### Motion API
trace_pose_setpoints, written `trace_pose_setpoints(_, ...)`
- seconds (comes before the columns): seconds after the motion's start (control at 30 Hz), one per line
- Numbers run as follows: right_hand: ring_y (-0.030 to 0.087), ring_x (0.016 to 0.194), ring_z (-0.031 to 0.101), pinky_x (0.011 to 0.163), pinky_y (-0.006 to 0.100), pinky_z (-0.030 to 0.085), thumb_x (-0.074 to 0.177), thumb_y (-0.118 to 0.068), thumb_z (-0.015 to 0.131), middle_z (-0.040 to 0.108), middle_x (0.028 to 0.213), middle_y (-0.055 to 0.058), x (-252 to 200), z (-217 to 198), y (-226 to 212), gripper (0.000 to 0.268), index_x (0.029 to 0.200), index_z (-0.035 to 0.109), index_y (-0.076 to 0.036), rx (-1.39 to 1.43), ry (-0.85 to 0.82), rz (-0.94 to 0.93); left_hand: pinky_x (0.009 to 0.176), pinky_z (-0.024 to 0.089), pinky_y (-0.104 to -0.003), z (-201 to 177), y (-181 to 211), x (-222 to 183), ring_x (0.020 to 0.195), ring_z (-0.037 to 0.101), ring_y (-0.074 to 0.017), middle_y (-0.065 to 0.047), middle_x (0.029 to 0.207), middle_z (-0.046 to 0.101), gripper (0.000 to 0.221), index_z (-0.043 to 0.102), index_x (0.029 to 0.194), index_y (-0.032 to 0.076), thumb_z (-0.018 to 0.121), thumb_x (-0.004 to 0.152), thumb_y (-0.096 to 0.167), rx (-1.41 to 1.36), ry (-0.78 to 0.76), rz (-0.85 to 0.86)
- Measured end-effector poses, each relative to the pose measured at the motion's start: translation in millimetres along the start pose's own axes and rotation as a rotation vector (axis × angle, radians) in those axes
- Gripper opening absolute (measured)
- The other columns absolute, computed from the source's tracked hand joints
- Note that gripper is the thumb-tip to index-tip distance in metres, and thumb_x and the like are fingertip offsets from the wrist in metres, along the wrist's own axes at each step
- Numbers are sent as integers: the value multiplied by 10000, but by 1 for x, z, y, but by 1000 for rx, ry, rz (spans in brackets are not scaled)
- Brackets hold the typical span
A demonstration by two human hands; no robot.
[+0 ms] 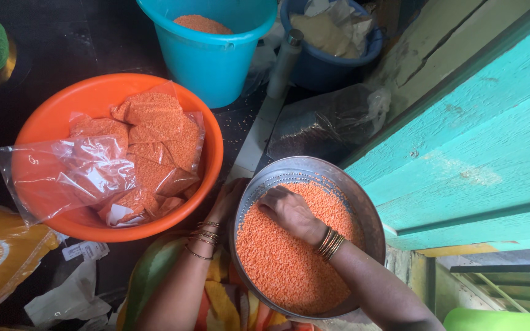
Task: The person sits on the floor and sifts orange lentils in a metal sieve, removing debris by hand. She then cuts open a plastic bag of lentils with scissors, pours them into the sieve, and continues sifting and picking out debris.
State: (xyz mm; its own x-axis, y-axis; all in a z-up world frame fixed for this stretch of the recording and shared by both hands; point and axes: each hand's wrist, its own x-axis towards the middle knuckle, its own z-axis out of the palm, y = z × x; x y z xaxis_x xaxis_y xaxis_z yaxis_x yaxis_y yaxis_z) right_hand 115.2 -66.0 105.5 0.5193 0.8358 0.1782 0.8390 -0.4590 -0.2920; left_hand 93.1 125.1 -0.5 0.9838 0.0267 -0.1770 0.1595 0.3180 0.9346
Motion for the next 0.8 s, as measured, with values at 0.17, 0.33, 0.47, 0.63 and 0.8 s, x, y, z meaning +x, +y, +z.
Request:
trace_pose_setpoints(0.17,270,811,668,705,377,575,927,-164,666,689,897,129,3,7,0,137,936,670,-27,-33,-26,37,763,538,-287,0,-2,-2,858,641,-112,-55,969,711,383,696,1116,-12,490,1043,303,-34,11,-48)
trace_pose_setpoints(0.33,246,716,691,625,326,584,942,-39,635,700,871,154,8,-8,16,53,971,657,-1,136,22,162,808,545,-287,2,4,-5,906,670,-123,-69,1028,734,409,687,1179,3,478,1036,323,-10,14,-31)
trace_pose_setpoints(0.47,196,788,751,682,293,630,900,-29,696,767,927,136,5,-19,26,72,963,684,4,240,117,240,820,544,-298,6,12,-8,916,666,-130,-90,1038,736,429,704,1181,-9,483,1040,330,48,16,-11)
trace_pose_setpoints(0.63,169,893,758,830,276,638,851,-8,721,779,996,104,1,-12,30,220,1071,733,-13,391,18,249,816,548,-295,8,15,-11,905,682,-132,-71,1027,738,408,696,1190,15,498,1018,327,-9,53,-115)
trace_pose_setpoints(0.8,219,996,734,917,349,642,935,34,617,731,1109,155,-3,-8,45,273,1201,675,39,1232,-79,467,797,536,-299,4,4,-4,884,653,-125,-57,991,710,409,690,1185,7,495,1039,335,-39,33,-100)
